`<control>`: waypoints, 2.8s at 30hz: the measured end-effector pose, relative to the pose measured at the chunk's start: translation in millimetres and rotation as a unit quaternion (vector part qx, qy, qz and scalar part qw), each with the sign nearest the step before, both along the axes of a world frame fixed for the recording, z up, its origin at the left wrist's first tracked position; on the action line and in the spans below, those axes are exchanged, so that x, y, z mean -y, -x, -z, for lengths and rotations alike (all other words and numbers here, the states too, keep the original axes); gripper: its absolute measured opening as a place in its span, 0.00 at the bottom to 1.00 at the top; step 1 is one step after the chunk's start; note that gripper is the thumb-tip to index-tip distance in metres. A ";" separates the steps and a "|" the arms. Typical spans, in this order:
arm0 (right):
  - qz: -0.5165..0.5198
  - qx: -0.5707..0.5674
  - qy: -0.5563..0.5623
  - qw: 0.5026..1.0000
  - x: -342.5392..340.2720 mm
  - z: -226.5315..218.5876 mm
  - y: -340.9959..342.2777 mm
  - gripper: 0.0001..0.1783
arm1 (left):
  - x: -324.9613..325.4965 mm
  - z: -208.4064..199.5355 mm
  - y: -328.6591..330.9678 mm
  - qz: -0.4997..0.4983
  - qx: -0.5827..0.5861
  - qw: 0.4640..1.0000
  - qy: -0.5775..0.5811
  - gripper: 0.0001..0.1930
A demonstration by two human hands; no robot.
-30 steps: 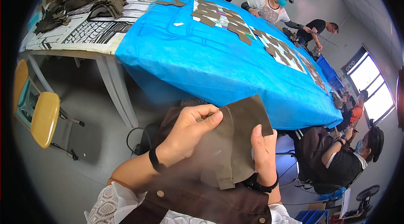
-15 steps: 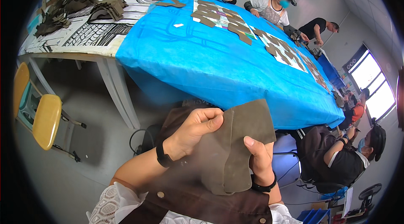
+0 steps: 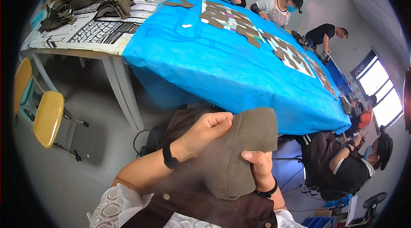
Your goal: Apply adhesive to shoe component parts and assemble them by hand.
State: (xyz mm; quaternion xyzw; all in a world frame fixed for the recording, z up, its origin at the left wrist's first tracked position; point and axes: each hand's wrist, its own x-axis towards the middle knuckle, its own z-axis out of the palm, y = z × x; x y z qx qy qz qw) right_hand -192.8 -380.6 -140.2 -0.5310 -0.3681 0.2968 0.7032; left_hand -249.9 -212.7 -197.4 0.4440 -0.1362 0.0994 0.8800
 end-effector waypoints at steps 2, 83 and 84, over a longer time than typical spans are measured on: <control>-0.003 0.004 0.009 1.000 3.6 -7.9 -3.1 0.32 | -4.2 -1.3 0.4 -0.020 0.014 0.999 -0.021 0.16; 0.229 0.505 0.276 0.785 2.9 -17.7 -40.7 0.25 | 20.8 -35.2 5.1 -0.399 -0.007 0.830 -0.390 0.09; 0.238 0.517 0.265 0.778 2.7 -16.8 -39.0 0.25 | 18.3 -34.0 5.6 -0.349 -0.033 0.836 -0.422 0.09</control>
